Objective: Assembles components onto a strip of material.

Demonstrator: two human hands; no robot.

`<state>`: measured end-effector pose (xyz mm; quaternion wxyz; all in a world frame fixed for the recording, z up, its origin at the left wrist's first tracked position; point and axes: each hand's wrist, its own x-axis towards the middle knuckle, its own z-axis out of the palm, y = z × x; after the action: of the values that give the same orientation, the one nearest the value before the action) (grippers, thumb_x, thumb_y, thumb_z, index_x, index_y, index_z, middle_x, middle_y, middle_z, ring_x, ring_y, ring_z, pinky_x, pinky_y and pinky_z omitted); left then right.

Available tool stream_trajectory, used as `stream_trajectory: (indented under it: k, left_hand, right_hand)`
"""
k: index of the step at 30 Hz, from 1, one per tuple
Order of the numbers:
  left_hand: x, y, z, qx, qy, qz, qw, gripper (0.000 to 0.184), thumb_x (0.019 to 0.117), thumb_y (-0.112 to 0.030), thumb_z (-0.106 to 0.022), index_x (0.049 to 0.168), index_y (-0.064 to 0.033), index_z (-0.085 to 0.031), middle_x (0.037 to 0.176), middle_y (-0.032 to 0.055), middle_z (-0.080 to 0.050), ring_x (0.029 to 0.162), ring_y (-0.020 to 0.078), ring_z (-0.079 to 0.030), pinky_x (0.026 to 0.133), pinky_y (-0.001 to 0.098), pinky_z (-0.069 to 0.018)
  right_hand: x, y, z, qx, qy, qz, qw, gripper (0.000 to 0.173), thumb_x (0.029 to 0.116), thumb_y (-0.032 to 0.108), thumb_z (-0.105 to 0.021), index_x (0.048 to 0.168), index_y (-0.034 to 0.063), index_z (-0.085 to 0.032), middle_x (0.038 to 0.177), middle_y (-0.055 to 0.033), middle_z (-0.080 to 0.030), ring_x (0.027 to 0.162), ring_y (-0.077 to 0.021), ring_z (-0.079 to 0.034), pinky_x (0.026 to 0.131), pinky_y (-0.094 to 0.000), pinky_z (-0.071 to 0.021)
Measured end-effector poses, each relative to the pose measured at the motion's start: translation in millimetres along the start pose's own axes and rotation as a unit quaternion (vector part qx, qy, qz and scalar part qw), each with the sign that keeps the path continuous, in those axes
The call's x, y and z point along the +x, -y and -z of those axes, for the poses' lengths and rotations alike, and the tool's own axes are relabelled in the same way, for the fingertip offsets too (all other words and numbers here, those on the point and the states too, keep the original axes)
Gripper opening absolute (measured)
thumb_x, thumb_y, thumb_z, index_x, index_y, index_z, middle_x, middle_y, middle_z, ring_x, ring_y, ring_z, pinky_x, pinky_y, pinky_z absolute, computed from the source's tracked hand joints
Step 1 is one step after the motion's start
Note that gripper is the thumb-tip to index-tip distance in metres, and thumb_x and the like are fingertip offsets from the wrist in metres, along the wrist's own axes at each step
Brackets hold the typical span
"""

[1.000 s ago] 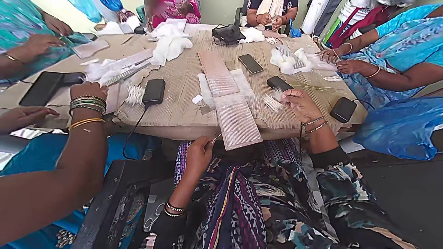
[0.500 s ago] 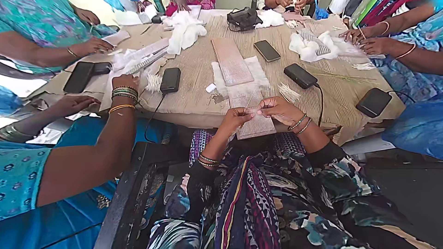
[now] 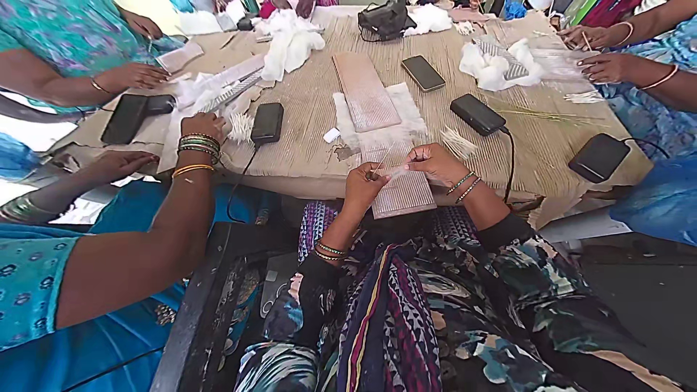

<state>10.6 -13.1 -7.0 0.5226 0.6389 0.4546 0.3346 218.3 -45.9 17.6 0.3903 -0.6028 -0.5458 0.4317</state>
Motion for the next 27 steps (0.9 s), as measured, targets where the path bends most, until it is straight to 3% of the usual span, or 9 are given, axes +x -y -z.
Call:
stream_trajectory:
  k: [2,4,8,13,16,18,20,23,27]
  left_hand:
    - [-3,-2,3,0.132,-0.005,-0.012,0.991,0.056,0.0954,-0.022,-0.075,0.145,-0.008,-0.055,0.103,0.0159,-0.066,0.078,0.0274,-0.061,0.073,0.048,-0.0522]
    - [-12,-7,6,0.252,-0.024,-0.056,0.966,0.056,0.1034,-0.03,-0.063,0.153,-0.0111,-0.046,0.124,0.0237,-0.06,0.089,0.0386,-0.066,0.077,0.0585,-0.0552]
    - [-32,-17,1,0.332,-0.031,-0.099,0.938,0.039,0.1051,-0.006,-0.049,0.141,-0.0123,-0.064,0.114,0.0212,-0.061,0.088,0.0336,-0.067,0.076,0.0495,-0.0568]
    - [-29,-17,-13,0.407,0.033,-0.052,0.912,0.045,0.0994,0.004,-0.05,0.139,-0.01,-0.065,0.121,0.024,-0.061,0.098,0.0366,-0.068,0.084,0.0496,-0.057]
    - [-21,-19,-15,0.464,0.073,-0.006,0.883,0.048,0.0995,0.003,-0.049,0.143,-0.0136,-0.062,0.131,0.0235,-0.057,0.104,0.037,-0.067,0.087,0.0504,-0.0567]
    - [-20,-21,-15,0.484,0.09,0.0,0.87,0.051,0.0995,0.003,-0.049,0.145,-0.0157,-0.06,0.134,0.0235,-0.056,0.104,0.0376,-0.067,0.086,0.0515,-0.0567]
    - [-20,-22,-14,0.49,0.102,-0.003,0.865,0.049,0.0995,0.001,-0.05,0.145,-0.0147,-0.06,0.134,0.0247,-0.055,0.103,0.0391,-0.067,0.086,0.0524,-0.0565]
    - [-23,-19,-9,0.484,0.097,-0.017,0.87,0.042,0.1012,-0.003,-0.052,0.141,-0.0112,-0.063,0.13,0.0246,-0.057,0.104,0.0379,-0.068,0.087,0.0506,-0.0569]
    - [-41,-13,7,0.437,0.093,-0.043,0.894,0.032,0.1025,-0.005,-0.054,0.131,-0.0042,-0.07,0.119,0.0241,-0.066,0.107,0.0378,-0.068,0.094,0.0517,-0.0547]
  right_hand:
    - [-4,-15,-2,-0.081,-0.016,0.04,0.996,0.002,0.0929,0.003,-0.071,0.092,0.0029,-0.069,0.075,-0.0051,-0.063,0.064,-0.0114,-0.056,0.061,-0.0298,-0.048]
    - [-4,-21,-5,-0.164,-0.04,0.059,0.984,0.009,0.092,0.006,-0.073,0.101,0.0031,-0.071,0.085,-0.0132,-0.068,0.073,-0.0244,-0.064,0.067,-0.0451,-0.0526]
    - [8,-6,-9,-0.248,-0.052,-0.001,0.967,0.028,0.0917,0.007,-0.074,0.119,-0.0003,-0.069,0.104,-0.0184,-0.068,0.095,-0.0317,-0.065,0.088,-0.0507,-0.0513]
    - [4,-11,-10,-0.26,-0.095,0.005,0.961,0.032,0.092,0.008,-0.073,0.122,-0.001,-0.067,0.107,-0.0208,-0.066,0.096,-0.034,-0.064,0.087,-0.0506,-0.0515]
    - [-3,-19,-14,-0.287,-0.136,0.115,0.941,0.03,0.0917,0.004,-0.065,0.12,-0.0018,-0.069,0.115,-0.0217,-0.066,0.105,-0.0376,-0.065,0.09,-0.0564,-0.0504]
    - [-8,-23,-20,-0.355,-0.078,0.195,0.911,0.04,0.1004,0.016,-0.054,0.137,-0.0005,-0.061,0.146,-0.0164,-0.058,0.135,-0.0351,-0.055,0.11,-0.0595,-0.0398]
    - [-17,-20,-34,-0.446,0.033,0.185,0.875,0.055,0.1098,0.033,-0.04,0.154,0.0006,-0.044,0.166,-0.0128,-0.035,0.155,-0.0305,-0.029,0.125,-0.0601,-0.0162]
    - [-27,-23,-45,-0.494,0.085,0.155,0.851,0.07,0.1089,0.05,-0.033,0.158,0.0003,-0.035,0.169,-0.0142,-0.026,0.158,-0.0289,-0.022,0.126,-0.0589,-0.0097]
    - [-65,-13,-34,-0.505,0.127,0.116,0.846,0.074,0.1075,0.055,-0.03,0.157,-0.0001,-0.037,0.168,-0.0158,-0.027,0.158,-0.0286,-0.022,0.126,-0.0579,-0.0091]
